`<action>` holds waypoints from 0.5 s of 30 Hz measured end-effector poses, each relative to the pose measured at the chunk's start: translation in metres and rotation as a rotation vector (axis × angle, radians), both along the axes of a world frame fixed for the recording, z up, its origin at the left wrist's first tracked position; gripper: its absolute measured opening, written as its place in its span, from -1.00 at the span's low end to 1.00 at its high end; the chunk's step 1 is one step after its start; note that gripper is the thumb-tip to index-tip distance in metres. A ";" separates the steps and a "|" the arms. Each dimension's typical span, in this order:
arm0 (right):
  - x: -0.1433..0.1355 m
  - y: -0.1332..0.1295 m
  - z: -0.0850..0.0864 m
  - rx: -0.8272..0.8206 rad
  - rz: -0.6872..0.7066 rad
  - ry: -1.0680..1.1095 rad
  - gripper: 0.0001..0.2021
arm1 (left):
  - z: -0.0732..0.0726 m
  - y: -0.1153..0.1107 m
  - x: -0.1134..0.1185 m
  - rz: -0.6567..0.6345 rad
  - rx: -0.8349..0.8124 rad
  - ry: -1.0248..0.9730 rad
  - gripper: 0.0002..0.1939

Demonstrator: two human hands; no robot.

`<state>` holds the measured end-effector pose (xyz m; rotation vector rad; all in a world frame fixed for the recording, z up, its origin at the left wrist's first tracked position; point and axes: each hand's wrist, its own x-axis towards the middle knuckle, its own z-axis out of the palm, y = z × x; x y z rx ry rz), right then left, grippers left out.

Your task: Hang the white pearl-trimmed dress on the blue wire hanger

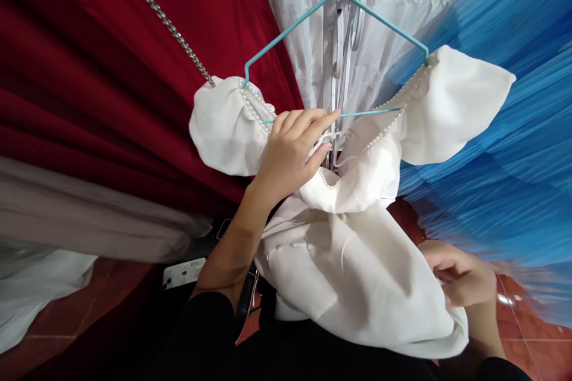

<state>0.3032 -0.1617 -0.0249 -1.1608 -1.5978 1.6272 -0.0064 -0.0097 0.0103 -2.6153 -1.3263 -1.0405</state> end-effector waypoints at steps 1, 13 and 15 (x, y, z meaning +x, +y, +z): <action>0.004 0.001 0.003 -0.064 0.008 0.000 -0.39 | 0.000 -0.001 0.001 -0.006 0.000 0.000 -0.49; -0.012 0.067 0.024 0.608 -0.559 -0.282 -0.84 | -0.001 -0.001 0.011 0.016 0.016 -0.060 -0.58; -0.044 0.083 0.049 0.914 -0.392 -0.252 -0.85 | -0.001 -0.004 0.012 0.017 0.018 -0.099 -0.61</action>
